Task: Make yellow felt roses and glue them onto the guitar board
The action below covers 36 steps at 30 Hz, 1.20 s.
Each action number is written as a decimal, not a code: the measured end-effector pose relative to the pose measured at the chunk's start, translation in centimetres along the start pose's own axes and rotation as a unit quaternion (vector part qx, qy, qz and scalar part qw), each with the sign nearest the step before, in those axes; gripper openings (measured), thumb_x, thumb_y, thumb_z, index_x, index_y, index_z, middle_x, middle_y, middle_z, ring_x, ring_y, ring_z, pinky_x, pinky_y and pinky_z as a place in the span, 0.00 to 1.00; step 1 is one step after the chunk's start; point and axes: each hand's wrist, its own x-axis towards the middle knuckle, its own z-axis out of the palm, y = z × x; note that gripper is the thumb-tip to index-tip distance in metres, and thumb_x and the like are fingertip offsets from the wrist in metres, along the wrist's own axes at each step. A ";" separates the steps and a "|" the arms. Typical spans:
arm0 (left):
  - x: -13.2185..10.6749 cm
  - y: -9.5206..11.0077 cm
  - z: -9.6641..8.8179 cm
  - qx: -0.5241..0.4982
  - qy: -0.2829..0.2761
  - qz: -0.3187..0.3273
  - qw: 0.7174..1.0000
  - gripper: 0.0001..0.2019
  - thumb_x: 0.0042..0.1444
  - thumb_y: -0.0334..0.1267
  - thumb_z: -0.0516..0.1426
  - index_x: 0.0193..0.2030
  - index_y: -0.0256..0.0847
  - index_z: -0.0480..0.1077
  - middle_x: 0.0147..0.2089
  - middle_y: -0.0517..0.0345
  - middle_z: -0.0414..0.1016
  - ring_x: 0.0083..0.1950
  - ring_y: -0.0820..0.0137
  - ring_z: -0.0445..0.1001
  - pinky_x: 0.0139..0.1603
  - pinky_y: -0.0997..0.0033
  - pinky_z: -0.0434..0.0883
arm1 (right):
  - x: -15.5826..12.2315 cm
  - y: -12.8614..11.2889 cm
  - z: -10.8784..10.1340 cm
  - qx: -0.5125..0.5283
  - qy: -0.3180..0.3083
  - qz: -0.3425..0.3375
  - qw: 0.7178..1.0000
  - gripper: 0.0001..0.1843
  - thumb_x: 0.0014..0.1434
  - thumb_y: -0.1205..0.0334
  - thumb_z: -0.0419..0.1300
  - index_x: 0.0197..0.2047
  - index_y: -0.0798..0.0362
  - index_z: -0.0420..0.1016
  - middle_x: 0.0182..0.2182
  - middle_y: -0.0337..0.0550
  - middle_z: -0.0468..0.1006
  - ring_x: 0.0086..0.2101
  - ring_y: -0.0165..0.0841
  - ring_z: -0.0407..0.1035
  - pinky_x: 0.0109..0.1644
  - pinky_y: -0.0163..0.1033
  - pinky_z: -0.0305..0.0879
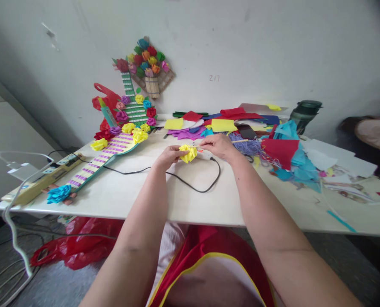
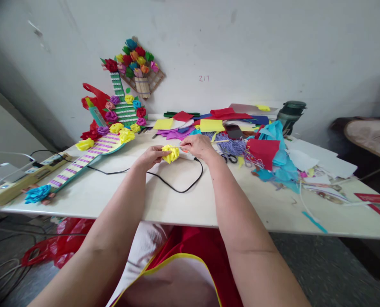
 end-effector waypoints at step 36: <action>-0.7 1.1 0.2 0.097 -0.016 -0.086 0.991 0.13 0.39 0.38 0.71 0.21 0.33 0.73 0.16 0.60 0.62 0.17 0.80 0.55 0.19 0.76 0.46 | 0.6 -0.4 0.3 -0.154 -0.035 -0.182 0.971 0.15 0.60 0.72 0.57 0.33 0.50 0.85 0.40 0.46 0.83 0.38 0.37 0.67 0.56 0.50 0.50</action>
